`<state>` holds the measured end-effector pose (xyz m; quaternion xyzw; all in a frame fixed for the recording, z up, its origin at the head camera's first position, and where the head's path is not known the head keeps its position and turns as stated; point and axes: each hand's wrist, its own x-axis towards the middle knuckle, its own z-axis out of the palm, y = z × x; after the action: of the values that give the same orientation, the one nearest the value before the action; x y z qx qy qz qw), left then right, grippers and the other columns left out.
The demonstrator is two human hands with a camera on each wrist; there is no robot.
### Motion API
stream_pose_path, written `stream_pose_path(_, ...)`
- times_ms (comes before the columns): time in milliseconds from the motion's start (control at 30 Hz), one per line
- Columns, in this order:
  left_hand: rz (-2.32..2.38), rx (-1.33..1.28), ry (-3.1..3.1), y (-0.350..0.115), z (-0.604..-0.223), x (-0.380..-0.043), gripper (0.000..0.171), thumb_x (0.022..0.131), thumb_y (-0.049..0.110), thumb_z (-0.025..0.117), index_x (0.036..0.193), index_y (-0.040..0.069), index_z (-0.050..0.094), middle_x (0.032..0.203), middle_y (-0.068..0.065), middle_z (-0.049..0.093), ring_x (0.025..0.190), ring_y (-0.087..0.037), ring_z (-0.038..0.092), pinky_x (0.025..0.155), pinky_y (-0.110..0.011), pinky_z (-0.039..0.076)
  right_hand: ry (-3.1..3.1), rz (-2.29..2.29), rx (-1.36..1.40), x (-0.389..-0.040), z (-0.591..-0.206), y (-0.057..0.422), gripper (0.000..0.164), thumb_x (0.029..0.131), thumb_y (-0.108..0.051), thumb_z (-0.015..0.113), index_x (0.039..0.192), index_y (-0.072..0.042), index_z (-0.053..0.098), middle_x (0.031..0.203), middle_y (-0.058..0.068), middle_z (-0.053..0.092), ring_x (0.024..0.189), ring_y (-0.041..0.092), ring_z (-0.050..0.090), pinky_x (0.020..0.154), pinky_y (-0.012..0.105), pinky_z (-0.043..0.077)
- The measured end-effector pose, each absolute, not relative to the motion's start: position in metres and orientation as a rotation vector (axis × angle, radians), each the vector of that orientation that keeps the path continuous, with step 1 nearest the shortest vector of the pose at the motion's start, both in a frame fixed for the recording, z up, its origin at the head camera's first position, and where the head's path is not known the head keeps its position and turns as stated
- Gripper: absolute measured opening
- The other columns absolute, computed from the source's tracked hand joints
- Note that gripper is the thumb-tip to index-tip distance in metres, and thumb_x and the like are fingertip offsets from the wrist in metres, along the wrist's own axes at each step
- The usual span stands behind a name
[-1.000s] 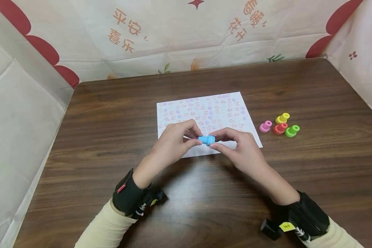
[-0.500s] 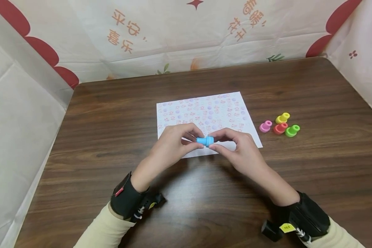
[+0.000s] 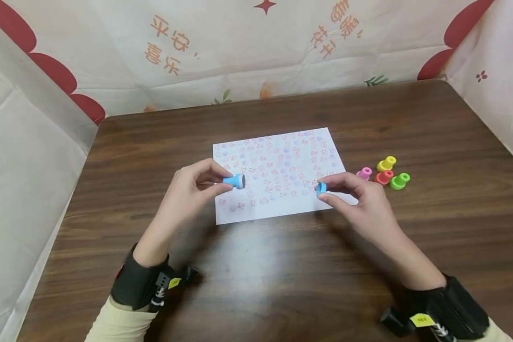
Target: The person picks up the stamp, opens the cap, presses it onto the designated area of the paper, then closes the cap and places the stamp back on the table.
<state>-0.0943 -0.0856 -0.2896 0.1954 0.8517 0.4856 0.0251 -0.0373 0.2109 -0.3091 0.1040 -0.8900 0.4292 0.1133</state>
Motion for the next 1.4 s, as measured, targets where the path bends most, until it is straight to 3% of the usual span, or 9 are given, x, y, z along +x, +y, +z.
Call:
stream_pose_path(200,1.581,0.579,2.432,-0.089,-0.288,-0.095,0.019,0.081,0.009,0.075,0.099,0.007,0.067,0.099,-0.009,0.068,0.084,-0.014,0.067,0.072,-0.037,0.055,-2.685,1.217,0.306,-0.033,-0.311,0.214,0.024,0.079,-0.017,0.078,0.101,-0.010,0.071,0.095,0.004,0.075,0.088,0.012,0.065,0.081,0.044,0.058)
stream_pose_path(300,1.603,0.602,2.412,-0.082,-0.288,-0.095,0.019,0.081,0.008,0.075,0.098,0.007,0.067,0.100,-0.009,0.067,0.084,-0.014,0.067,0.070,-0.038,0.055,-2.668,1.164,0.291,-0.031,-0.312,0.217,0.024,0.077,-0.016,0.079,0.099,-0.010,0.072,0.095,0.004,0.075,0.088,0.008,0.064,0.079,0.029,0.057)
stream_pose_path(433,1.609,0.672,2.389,-0.070,-0.287,-0.097,0.019,0.082,0.009,0.074,0.100,0.007,0.067,0.100,-0.008,0.068,0.086,-0.013,0.067,0.073,-0.041,0.057,-2.630,1.138,0.259,-0.027,-0.310,0.225,0.025,0.075,-0.012,0.081,0.098,-0.009,0.072,0.095,0.006,0.075,0.084,0.000,0.060,0.074,0.003,0.045)
stream_pose_path(500,1.608,0.705,2.383,-0.064,-0.287,-0.100,0.019,0.083,0.010,0.074,0.100,0.007,0.067,0.101,-0.007,0.068,0.086,-0.013,0.067,0.074,-0.041,0.058,-2.616,1.147,0.236,-0.026,-0.309,0.231,0.027,0.074,-0.010,0.081,0.099,-0.007,0.072,0.094,0.008,0.075,0.082,-0.002,0.059,0.075,-0.001,0.043)
stream_pose_path(667,1.593,0.730,2.367,-0.044,-0.286,-0.105,0.018,0.083,0.013,0.074,0.099,0.009,0.068,0.102,-0.005,0.069,0.084,-0.010,0.068,0.073,-0.039,0.058,-2.590,1.146,0.204,-0.024,-0.308,0.245,0.030,0.072,-0.002,0.081,0.100,-0.004,0.071,0.093,0.007,0.072,0.084,-0.002,0.062,0.077,-0.001,0.045)
stream_pose_path(900,1.482,0.796,2.420,-0.011,-0.288,-0.113,0.017,0.084,0.019,0.073,0.100,0.014,0.068,0.106,0.000,0.069,0.086,-0.006,0.066,0.074,-0.034,0.058,-2.562,1.142,0.152,-0.022,-0.307,0.259,0.030,0.073,-0.002,0.080,0.101,-0.003,0.070,0.097,-0.028,0.062,0.088,-0.002,0.062,0.077,0.000,0.046)
stream_pose_path(1167,1.255,0.917,2.508,0.031,-0.286,-0.123,0.018,0.086,0.013,0.070,0.105,0.012,0.068,0.107,0.000,0.067,0.093,-0.009,0.064,0.087,-0.026,0.055,-2.558,1.190,0.123,-0.020,-0.307,0.266,0.032,0.073,-0.001,0.079,0.104,-0.006,0.071,0.101,-0.025,0.066,0.090,-0.002,0.062,0.080,0.001,0.046)
stream_pose_path(1400,1.026,1.017,2.595,0.065,-0.286,-0.130,0.022,0.086,0.015,0.071,0.108,0.015,0.067,0.111,0.001,0.066,0.099,-0.010,0.061,0.089,-0.025,0.052,-2.596,1.155,0.045,-0.017,-0.306,0.271,0.033,0.075,-0.006,0.079,0.107,-0.007,0.070,0.098,-0.029,0.061,0.090,-0.002,0.060,0.080,-0.001,0.043)
